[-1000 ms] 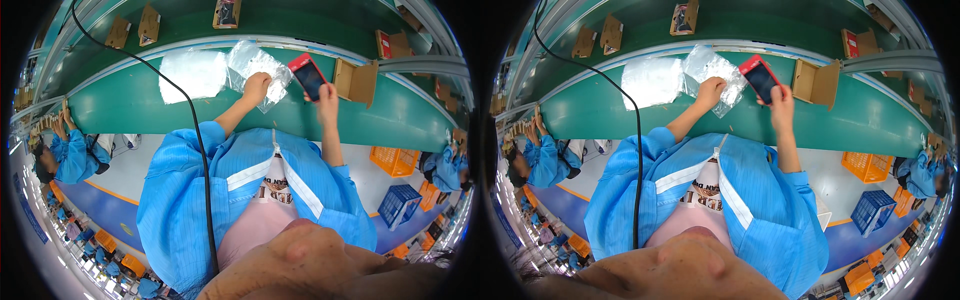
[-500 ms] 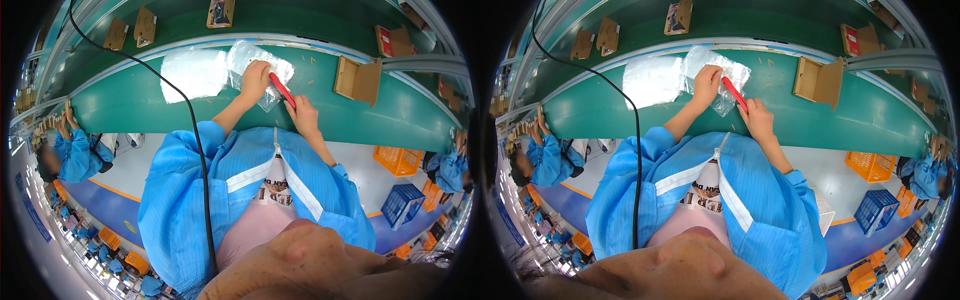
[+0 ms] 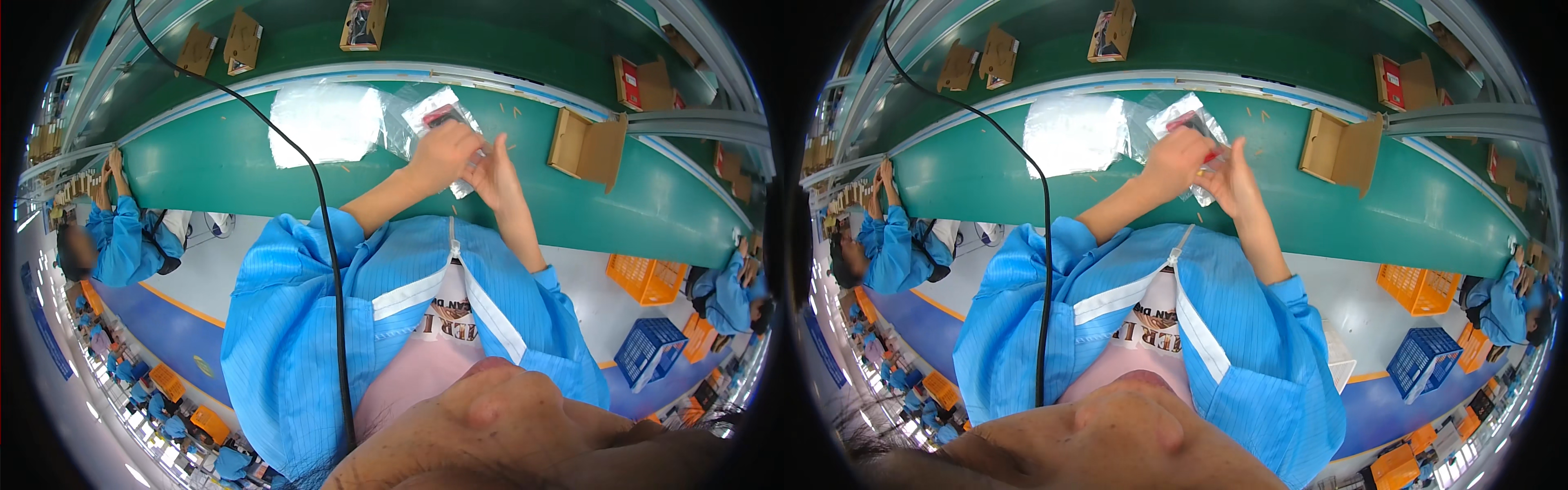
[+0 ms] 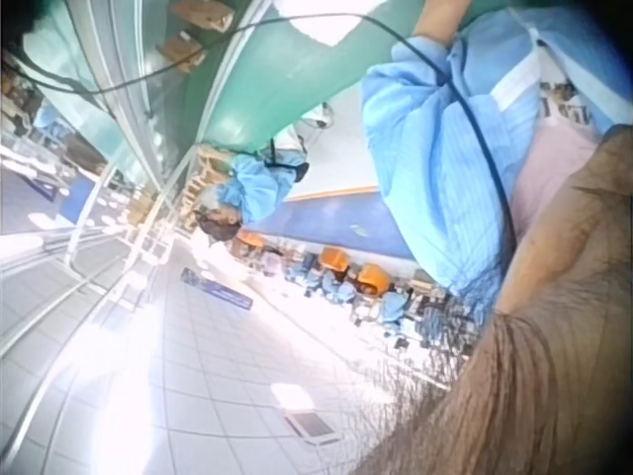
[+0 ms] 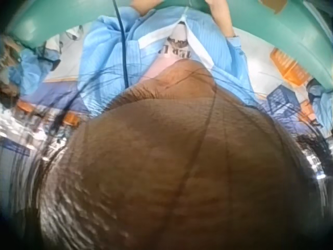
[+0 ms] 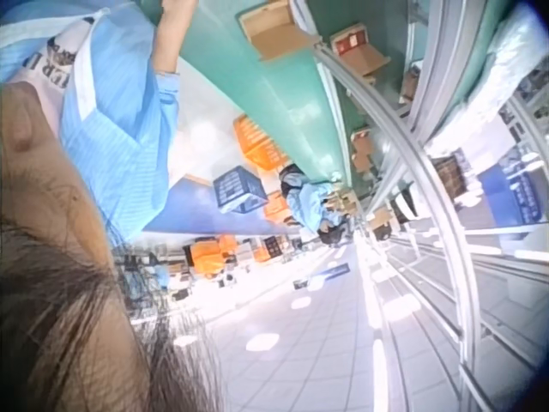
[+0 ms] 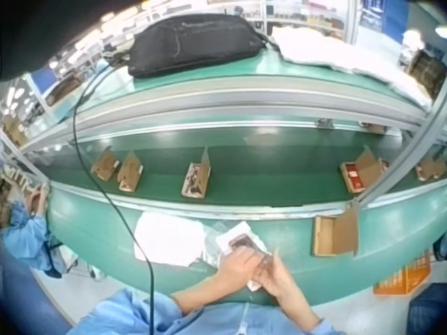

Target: Pack electronic components into plastic bags and then into cardboard boxes on an assembly line.

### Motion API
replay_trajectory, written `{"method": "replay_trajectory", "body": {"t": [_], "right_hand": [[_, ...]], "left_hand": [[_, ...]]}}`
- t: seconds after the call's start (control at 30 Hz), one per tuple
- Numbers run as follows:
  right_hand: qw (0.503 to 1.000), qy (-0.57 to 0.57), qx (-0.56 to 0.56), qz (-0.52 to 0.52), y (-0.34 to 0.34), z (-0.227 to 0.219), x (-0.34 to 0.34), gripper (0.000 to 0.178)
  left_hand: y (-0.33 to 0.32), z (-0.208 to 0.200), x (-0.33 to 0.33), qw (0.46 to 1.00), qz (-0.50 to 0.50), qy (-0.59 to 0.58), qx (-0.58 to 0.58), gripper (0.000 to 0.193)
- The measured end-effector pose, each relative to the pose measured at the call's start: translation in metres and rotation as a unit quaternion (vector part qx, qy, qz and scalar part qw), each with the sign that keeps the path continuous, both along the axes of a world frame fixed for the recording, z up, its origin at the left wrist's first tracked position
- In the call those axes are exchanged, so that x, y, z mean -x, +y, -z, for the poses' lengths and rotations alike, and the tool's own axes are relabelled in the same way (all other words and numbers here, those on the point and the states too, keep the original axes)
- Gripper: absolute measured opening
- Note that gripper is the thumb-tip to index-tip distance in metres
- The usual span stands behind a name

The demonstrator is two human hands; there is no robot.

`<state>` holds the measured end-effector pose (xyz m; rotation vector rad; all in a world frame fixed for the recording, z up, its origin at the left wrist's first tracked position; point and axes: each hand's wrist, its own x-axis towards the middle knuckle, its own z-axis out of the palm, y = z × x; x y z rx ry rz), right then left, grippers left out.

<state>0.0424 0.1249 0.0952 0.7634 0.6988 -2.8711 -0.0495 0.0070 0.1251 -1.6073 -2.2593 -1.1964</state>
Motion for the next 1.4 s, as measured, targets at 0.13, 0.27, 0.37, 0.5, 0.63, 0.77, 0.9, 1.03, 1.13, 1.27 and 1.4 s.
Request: {"method": "replay_trajectory", "body": {"t": [0.13,0.27,0.37,0.5,0.63,0.77,0.9,1.03,1.13,1.27,1.4], "right_hand": [[0.988,-0.069,-0.140,-0.016,0.012,0.047,0.030,0.031],[0.998,-0.022,0.053,-0.039,0.033,0.077,0.041,0.026],[0.993,-0.004,0.102,-0.053,0.035,0.076,0.050,0.027],[0.987,0.047,0.113,-0.100,0.031,0.085,0.055,0.029],[0.988,0.123,0.083,-0.033,0.031,0.067,0.039,0.038],[0.987,0.140,-0.074,-0.030,0.044,0.033,0.016,0.044],[0.987,0.105,-0.119,0.020,0.044,0.031,-0.009,0.043],[0.986,0.091,-0.118,0.073,0.025,0.022,-0.010,0.044],[0.980,0.052,-0.179,0.071,0.020,0.022,-0.009,0.047],[0.964,-0.053,-0.261,-0.024,0.032,0.001,-0.036,0.035],[0.896,-0.184,-0.403,0.023,0.068,0.007,-0.103,0.026]], "left_hand": [[-0.004,0.003,-0.022,0.997,0.072,0.019,0.008,0.022],[-0.032,0.060,-0.013,0.999,-0.022,0.005,-0.028,0.021],[-0.027,0.087,0.025,0.963,-0.263,-0.042,0.037,0.018],[-0.019,0.105,0.075,0.913,-0.304,-0.003,0.271,0.017],[-0.024,0.104,0.090,0.905,-0.257,-0.005,0.338,0.016],[-0.049,0.087,0.113,0.908,-0.296,0.018,0.297,0.018],[-0.057,0.057,0.131,0.888,-0.378,0.080,0.249,0.038],[-0.018,0.050,0.076,0.914,-0.235,-0.330,0.034,0.053],[0.021,0.029,0.027,0.682,-0.057,-0.729,0.011,0.034],[0.027,0.060,0.029,0.474,-0.024,-0.874,-0.105,0.024],[0.023,0.064,0.048,0.459,-0.083,-0.865,-0.187,0.026]]}}
